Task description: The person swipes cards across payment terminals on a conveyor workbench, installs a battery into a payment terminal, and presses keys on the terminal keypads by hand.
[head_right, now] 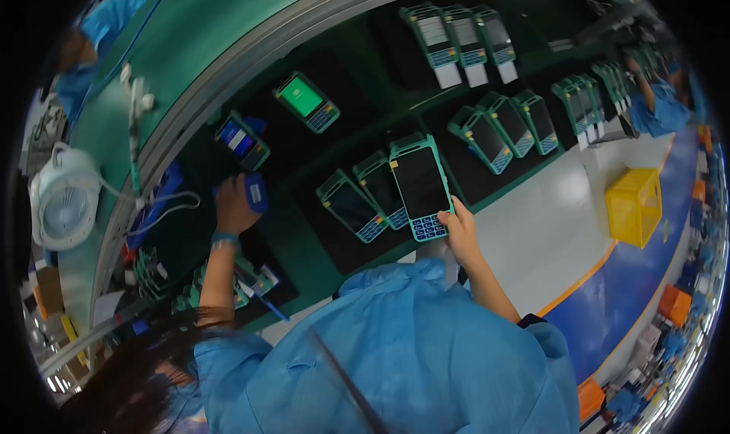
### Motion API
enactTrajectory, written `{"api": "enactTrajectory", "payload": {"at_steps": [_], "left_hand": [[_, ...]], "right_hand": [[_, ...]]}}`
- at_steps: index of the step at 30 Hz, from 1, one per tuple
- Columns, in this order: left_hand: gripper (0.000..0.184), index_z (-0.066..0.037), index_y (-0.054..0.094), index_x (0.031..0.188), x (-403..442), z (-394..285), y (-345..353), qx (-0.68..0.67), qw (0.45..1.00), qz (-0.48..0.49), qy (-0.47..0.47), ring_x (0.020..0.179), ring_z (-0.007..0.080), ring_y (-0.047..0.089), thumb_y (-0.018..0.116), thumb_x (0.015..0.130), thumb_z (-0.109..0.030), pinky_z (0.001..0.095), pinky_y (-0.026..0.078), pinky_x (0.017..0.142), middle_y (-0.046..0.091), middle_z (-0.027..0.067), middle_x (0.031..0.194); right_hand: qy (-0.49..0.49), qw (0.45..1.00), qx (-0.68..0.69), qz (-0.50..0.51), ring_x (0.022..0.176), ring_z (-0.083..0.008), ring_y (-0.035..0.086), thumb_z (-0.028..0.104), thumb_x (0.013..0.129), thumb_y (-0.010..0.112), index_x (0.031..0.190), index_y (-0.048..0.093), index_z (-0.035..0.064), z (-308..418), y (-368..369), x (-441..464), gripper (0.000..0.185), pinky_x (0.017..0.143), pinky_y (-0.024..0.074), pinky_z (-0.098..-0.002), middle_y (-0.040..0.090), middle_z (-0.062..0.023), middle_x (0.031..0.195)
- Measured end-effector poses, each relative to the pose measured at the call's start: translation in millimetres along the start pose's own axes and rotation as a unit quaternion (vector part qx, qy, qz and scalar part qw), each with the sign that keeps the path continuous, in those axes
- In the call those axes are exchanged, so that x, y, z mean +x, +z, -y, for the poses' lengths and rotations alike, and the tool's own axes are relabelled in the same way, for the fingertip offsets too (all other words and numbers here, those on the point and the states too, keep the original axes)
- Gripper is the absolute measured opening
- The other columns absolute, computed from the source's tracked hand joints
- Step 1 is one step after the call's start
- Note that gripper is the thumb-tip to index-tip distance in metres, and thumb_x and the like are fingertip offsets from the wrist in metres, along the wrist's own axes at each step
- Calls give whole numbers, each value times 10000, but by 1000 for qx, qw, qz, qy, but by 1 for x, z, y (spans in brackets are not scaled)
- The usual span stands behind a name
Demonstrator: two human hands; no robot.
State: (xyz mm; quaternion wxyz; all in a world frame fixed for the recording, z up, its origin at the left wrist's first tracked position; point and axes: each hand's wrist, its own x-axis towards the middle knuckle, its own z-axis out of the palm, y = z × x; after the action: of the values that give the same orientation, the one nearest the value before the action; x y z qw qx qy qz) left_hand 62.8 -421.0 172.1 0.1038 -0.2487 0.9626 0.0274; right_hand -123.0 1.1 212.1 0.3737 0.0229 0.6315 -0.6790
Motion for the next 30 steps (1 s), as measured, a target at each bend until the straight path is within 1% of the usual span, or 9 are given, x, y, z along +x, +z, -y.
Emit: {"api": "enactTrajectory", "payload": {"at_steps": [3, 7, 10, 13, 15, 18, 25, 27, 30], "left_hand": [[992, -22, 287, 1371, -15, -91, -77, -143, 988, -32, 50, 1196, 417, 425, 813, 568, -269, 472, 352, 1018, 432, 272, 1266], [1105, -48, 215, 1432, 10, -242, -145, -237, 930, 200, 199, 1151, 414, 479, 780, 574, -457, 440, 416, 963, 450, 236, 1268], [1066, -74, 245, 1429, 79, -365, -167, -201, 920, 222, 252, 1119, 415, 505, 729, 602, -541, 442, 440, 933, 455, 253, 1259], [1045, -99, 273, 1417, 174, -497, -183, -186, 928, 78, 315, 1124, 459, 477, 748, 593, -532, 484, 404, 963, 434, 282, 1259], [1092, -172, 192, 1458, 243, -584, -192, -207, 914, -93, 336, 1273, 492, 285, 803, 591, -429, 567, 277, 1028, 259, 289, 1393], [1149, -186, 128, 1473, 299, -666, -206, -149, 929, -247, 233, 1313, 540, 160, 822, 592, -436, 550, 221, 1066, 100, 300, 1466], [658, -81, 387, 1356, 209, -609, -160, -287, 900, -158, 288, 1283, 454, 298, 665, 786, -260, 512, 266, 1054, 265, 284, 1406], [438, -35, 542, 1181, 160, -550, -139, -373, 891, -192, 172, 1109, 375, 513, 641, 788, -200, 429, 411, 937, 480, 213, 1267], [258, -10, 573, 1063, 88, -439, -81, -418, 848, -306, -114, 946, 310, 571, 590, 824, -106, 377, 459, 848, 570, 162, 1043]], "right_hand": [[-17, 995, 96, -32, 454, -23, 374, 167, 860, 500, 1138, 528, 74, 9, -52, -3, 294, 376, 236, -195, 478, 51, 668], [-20, 985, 142, -94, 448, -32, 388, 174, 855, 505, 1148, 527, 76, 7, -139, -10, 309, 371, 240, -196, 499, 35, 674], [-45, 973, 129, -187, 324, -60, 287, 238, 863, 484, 980, 495, 82, 14, -197, -15, 195, 301, 195, -223, 424, 14, 533], [-79, 961, 137, -228, 346, -58, 306, 237, 865, 497, 966, 491, 90, 0, -270, -25, 179, 307, 201, -221, 426, 17, 558], [-89, 945, 150, -277, 356, -56, 307, 232, 867, 506, 991, 492, 93, 13, -294, -31, 187, 315, 207, -217, 411, 26, 564], [-90, 926, 183, -318, 477, -56, 398, 180, 847, 511, 1033, 521, 75, 19, -333, -39, 214, 416, 297, -210, 450, 28, 641], [-67, 953, 184, -233, 625, -67, 508, 141, 819, 522, 1099, 538, 48, 40, -376, -8, 296, 542, 408, -214, 519, 15, 748], [-53, 967, 157, -194, 641, -73, 518, 150, 817, 533, 1129, 527, 44, 51, -376, 5, 330, 562, 425, -218, 529, 8, 767], [7, 966, 123, -226, 603, -67, 504, 185, 817, 540, 1138, 523, 39, 49, -365, 35, 353, 527, 417, -212, 525, 5, 745]]}}
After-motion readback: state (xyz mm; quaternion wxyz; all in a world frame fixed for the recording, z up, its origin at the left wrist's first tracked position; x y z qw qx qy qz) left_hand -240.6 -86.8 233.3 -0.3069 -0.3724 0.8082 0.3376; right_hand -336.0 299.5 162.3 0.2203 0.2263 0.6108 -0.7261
